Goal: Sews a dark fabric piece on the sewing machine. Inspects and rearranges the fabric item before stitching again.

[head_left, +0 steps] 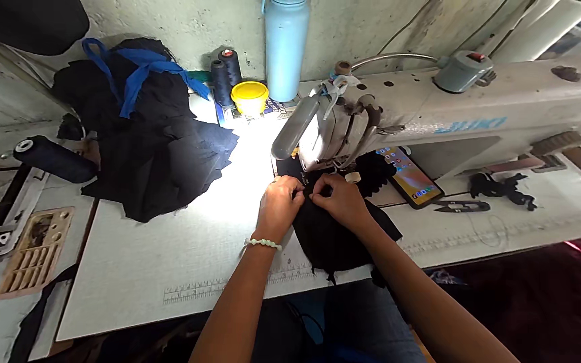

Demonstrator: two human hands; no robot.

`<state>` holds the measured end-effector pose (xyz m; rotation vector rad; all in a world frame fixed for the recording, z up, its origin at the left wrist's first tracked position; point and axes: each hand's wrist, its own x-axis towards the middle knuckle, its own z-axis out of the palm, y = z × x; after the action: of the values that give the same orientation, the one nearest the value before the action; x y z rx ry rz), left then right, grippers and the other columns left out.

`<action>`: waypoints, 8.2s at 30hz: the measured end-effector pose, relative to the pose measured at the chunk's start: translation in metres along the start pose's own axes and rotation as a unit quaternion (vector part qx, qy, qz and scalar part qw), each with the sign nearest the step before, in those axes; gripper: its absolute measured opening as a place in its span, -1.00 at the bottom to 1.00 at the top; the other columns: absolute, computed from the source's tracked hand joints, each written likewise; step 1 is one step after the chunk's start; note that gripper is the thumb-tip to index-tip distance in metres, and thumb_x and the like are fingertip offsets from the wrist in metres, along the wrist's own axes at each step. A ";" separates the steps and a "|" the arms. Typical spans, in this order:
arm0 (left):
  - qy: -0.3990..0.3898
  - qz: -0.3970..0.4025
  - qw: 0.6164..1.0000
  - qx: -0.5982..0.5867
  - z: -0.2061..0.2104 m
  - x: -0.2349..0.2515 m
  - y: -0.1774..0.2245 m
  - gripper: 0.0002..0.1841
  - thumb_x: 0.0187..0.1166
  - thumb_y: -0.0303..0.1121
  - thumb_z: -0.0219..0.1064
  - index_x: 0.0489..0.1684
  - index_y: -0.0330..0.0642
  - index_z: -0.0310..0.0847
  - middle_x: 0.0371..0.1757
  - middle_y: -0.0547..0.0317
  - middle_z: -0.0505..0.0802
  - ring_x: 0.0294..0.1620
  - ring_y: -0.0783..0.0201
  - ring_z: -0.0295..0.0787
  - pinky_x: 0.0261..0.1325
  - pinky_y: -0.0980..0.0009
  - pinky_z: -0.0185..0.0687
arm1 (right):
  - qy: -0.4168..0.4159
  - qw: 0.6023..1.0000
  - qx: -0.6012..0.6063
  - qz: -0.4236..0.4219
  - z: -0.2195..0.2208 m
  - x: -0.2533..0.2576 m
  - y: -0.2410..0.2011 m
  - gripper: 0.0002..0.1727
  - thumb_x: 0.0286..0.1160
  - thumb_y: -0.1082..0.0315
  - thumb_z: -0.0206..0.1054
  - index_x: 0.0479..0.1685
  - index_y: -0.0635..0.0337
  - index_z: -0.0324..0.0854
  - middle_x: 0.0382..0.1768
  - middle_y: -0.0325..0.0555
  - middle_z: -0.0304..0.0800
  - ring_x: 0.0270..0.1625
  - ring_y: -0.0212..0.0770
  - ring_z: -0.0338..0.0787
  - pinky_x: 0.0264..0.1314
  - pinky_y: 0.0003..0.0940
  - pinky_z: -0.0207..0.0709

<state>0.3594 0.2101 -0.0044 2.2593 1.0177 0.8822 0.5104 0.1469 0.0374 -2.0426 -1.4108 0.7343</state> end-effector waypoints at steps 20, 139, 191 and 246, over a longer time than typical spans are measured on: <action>-0.003 -0.019 1.000 -0.023 -0.002 -0.001 0.000 -0.89 0.53 -0.54 0.37 -0.28 -0.33 0.84 -0.12 -0.05 0.92 0.02 0.06 0.88 0.19 0.10 0.73 | 0.003 0.997 -0.041 0.062 0.006 0.003 -0.020 -0.79 0.57 0.30 0.40 0.03 0.23 0.69 -0.19 0.08 0.75 -0.05 0.08 0.73 0.03 0.12 0.52; -0.032 0.023 0.991 0.129 -0.005 -0.007 0.002 -0.75 0.62 -0.27 0.25 -0.11 -0.01 0.91 0.20 0.36 0.91 0.52 -0.07 0.62 0.43 -0.50 0.18 | 0.191 0.943 -0.166 -0.216 0.026 -0.046 0.029 -0.77 0.42 0.25 0.47 -0.29 0.30 0.78 -0.26 0.17 0.80 -0.09 0.24 0.81 -0.10 0.04 0.67; 0.021 0.002 0.989 0.147 -0.004 0.006 0.011 -0.92 0.44 -0.30 0.54 -0.30 -0.04 0.93 -0.11 0.21 0.97 0.25 -0.05 0.80 0.33 -0.27 0.43 | 0.014 0.992 0.082 -0.093 -0.004 0.011 0.023 -0.71 0.79 0.49 0.06 -0.01 0.22 0.76 -0.14 -0.08 0.82 -0.20 -0.29 0.71 -0.07 -0.30 0.58; -0.012 0.158 0.979 0.127 -0.011 0.015 -0.012 -0.94 0.45 -0.49 0.47 -0.33 -0.18 0.87 -0.24 0.09 0.95 0.20 -0.02 0.85 0.31 0.04 0.66 | 0.096 0.987 -0.070 -0.106 0.019 -0.027 -0.005 -0.80 0.55 0.41 0.35 -0.03 0.34 0.80 -0.25 0.16 0.87 -0.17 0.14 0.88 -0.07 0.13 0.70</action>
<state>0.3531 0.2311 -0.0001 2.6945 0.8100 0.8896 0.4853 0.1256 0.0310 -1.9671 -1.5715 0.3473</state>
